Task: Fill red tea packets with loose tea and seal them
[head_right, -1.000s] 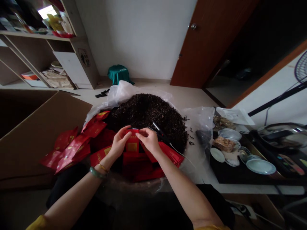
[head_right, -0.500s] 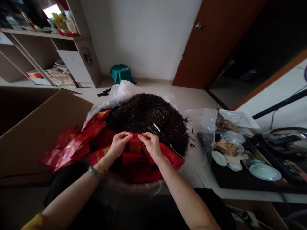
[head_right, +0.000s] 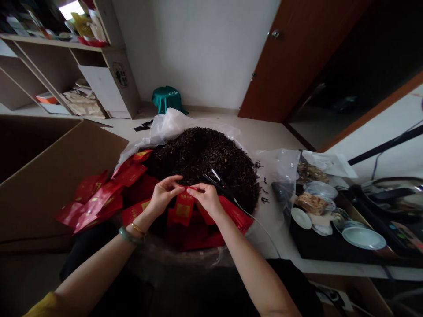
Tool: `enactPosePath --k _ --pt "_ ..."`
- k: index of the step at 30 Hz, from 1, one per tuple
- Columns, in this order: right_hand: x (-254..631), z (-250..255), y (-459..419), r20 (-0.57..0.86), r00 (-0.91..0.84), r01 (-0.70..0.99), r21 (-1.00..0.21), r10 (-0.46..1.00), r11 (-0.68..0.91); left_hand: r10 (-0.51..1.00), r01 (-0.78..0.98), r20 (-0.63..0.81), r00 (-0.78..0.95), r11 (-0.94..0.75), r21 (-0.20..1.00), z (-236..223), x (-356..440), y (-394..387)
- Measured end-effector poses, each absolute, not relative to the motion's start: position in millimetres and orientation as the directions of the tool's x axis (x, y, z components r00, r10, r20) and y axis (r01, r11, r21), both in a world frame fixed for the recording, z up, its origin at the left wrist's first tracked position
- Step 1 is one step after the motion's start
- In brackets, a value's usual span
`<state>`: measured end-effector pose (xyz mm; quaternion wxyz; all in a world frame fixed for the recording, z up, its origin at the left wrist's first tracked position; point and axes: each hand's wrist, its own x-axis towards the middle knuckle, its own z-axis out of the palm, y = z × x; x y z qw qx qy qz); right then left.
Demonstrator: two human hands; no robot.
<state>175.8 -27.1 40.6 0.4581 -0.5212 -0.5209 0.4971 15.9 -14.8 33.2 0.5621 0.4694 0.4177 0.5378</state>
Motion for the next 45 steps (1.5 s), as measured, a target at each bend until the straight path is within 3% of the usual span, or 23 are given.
enactPosePath --k 3,6,13,19,25,32,34,36,38,40,43,45 --pt "177.4 38.3 -25.2 0.02 -0.017 0.138 -0.99 1.0 0.022 0.99 -0.222 0.021 0.14 0.011 0.975 34.7 15.4 -15.1" --pt "178.8 37.3 -24.2 0.085 0.0 0.192 -0.978 0.996 0.083 0.974 -0.206 -0.095 0.205 0.138 0.969 32.4 15.6 -15.7" --pt "178.7 36.9 -22.4 0.122 -0.035 0.254 -0.959 0.992 0.127 0.939 -0.283 -0.276 0.207 0.327 0.901 32.8 13.9 -16.0" --pt "177.2 35.7 -21.7 0.141 -0.03 0.28 -0.949 0.99 0.144 0.944 -0.304 -0.257 0.207 0.312 0.9 36.1 19.7 -22.8" --pt "174.5 31.5 -23.0 0.167 -0.008 0.297 -0.941 0.986 0.161 0.878 -0.248 -0.308 0.367 0.411 0.877 33.5 27.7 -29.1" --pt "189.5 28.1 -8.9 0.155 -0.079 0.389 -0.905 0.985 0.173 0.882 -0.264 -0.359 0.305 0.44 0.858 25.7 28.4 -25.8" --pt "206.0 25.7 -0.3 0.212 -0.054 0.551 -0.809 0.976 0.206 0.896 -0.283 -0.361 0.26 0.428 0.858 25.6 27.7 -23.9" --pt "223.1 20.4 6.4 0.288 -0.006 0.812 -0.558 0.958 0.173 0.91 -0.301 -0.353 0.217 0.406 0.863 25.9 27.2 -22.4" --pt "235.5 12.2 9.7 0.238 0.033 0.952 -0.304 0.971 0.042 0.92 -0.31 -0.335 0.204 0.385 0.869 26.1 27.0 -21.6" --pt "240.9 3.1 10.7 0.168 0.046 0.99 -0.14 0.985 -0.022 0.925 -0.307 -0.316 0.211 0.369 0.877 25.5 27.4 -21.8" --pt "241.4 -5.4 12.6 0.132 0.024 0.997 -0.074 0.991 -0.014 0.93 -0.289 -0.282 0.234 0.344 0.894 23.9 28.1 -22.9" --pt "242.7 -3.6 15.6 0.142 0.026 0.991 -0.134 0.989 -0.007 0.932 -0.285 -0.27 0.243 0.334 0.898 23.6 28.1 -23.2"
